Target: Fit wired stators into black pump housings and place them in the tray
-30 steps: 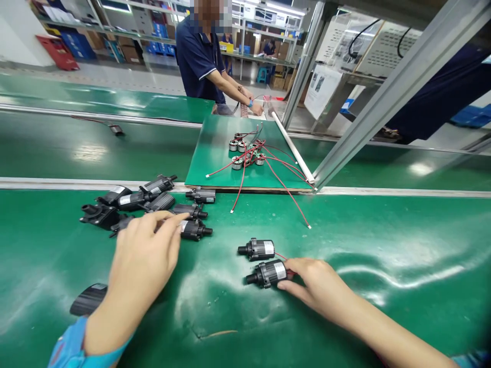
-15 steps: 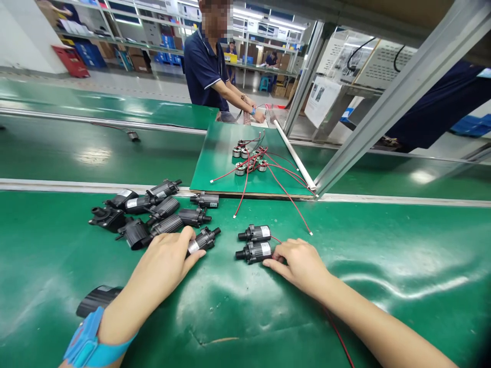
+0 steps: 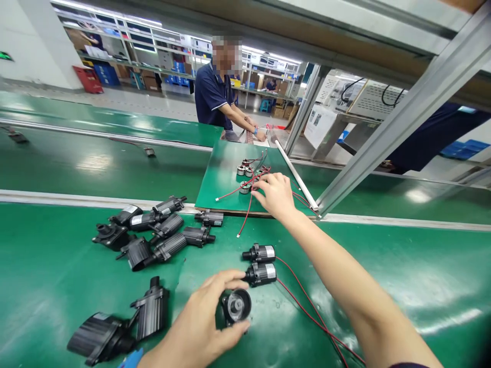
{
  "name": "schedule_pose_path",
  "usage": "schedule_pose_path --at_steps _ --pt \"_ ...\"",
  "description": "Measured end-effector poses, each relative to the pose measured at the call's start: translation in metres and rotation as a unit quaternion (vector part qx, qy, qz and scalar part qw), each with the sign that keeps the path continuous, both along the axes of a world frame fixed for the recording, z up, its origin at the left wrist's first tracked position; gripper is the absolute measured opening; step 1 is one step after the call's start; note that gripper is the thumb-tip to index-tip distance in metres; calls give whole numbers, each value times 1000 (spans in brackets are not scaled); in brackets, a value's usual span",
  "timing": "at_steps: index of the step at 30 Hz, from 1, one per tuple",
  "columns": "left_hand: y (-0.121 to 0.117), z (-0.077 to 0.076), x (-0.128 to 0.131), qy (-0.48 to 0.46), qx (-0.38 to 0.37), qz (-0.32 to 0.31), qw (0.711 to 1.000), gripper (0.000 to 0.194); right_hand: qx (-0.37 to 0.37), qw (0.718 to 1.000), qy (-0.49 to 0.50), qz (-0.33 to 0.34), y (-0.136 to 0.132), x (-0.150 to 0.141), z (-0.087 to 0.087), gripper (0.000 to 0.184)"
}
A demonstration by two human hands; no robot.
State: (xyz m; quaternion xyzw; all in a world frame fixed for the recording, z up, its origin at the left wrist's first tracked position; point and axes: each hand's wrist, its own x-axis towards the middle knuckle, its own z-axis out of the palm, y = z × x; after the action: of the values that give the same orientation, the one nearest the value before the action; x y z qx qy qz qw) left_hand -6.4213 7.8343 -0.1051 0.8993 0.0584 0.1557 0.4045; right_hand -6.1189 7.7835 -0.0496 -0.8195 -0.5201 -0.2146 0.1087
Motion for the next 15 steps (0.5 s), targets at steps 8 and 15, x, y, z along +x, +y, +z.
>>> schedule_pose_path --at_steps 8,15 --pt "1 -6 5 54 -29 -24 998 50 -122 992 36 19 65 24 -1 52" --pt "-1 -7 2 50 -53 -33 997 48 -64 994 61 69 48 13 8 36"
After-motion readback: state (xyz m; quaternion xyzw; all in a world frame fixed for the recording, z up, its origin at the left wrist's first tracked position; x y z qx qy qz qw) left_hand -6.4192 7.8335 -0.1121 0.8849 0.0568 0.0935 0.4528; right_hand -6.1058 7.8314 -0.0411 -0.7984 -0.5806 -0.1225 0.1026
